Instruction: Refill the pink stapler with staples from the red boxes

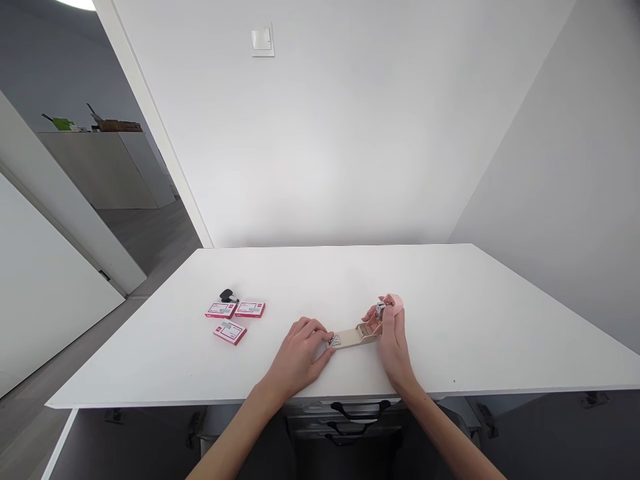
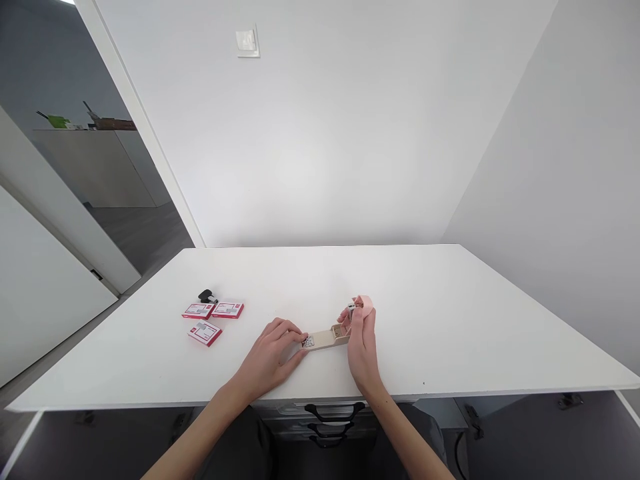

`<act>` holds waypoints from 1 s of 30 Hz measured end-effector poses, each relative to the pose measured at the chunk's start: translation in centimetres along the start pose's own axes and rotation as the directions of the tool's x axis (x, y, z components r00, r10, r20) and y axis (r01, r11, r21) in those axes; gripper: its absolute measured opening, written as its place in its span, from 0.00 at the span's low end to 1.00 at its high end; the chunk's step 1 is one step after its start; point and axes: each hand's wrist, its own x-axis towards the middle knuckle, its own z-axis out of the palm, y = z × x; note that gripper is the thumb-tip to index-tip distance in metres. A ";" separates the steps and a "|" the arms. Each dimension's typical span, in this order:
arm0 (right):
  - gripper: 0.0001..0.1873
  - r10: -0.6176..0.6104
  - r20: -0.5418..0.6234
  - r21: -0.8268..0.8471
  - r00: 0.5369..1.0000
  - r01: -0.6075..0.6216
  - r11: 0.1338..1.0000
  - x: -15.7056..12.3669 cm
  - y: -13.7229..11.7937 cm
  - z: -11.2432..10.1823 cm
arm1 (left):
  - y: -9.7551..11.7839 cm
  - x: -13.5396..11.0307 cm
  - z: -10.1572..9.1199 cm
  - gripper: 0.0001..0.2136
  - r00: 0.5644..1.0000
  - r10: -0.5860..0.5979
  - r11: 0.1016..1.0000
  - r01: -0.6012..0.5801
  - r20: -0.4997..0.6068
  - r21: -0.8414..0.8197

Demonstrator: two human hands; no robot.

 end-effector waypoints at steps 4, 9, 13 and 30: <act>0.22 0.002 -0.002 0.075 1.000 -0.002 0.997 0.3 0.3 0.1 | 0.8 0.6 0.1 0.05 0.999 -0.030 1.000 0.030 -0.034 0.008; 0.23 -0.049 -0.020 -0.015 0.999 0.048 0.999 0.3 0.6 0.0 | 3.8 3.9 0.8 0.07 0.987 -0.080 0.991 0.064 -0.143 -0.114; 0.27 -0.062 -0.031 -0.139 0.998 0.057 0.989 0.1 0.4 -0.2 | 6.1 7.3 1.2 0.09 0.981 -0.117 0.977 0.086 -0.154 -0.194; 0.23 -0.070 -0.067 -0.063 0.995 0.066 0.996 -0.2 -0.3 0.0 | 5.8 7.1 1.5 0.11 0.983 -0.169 0.953 0.146 -0.068 -0.264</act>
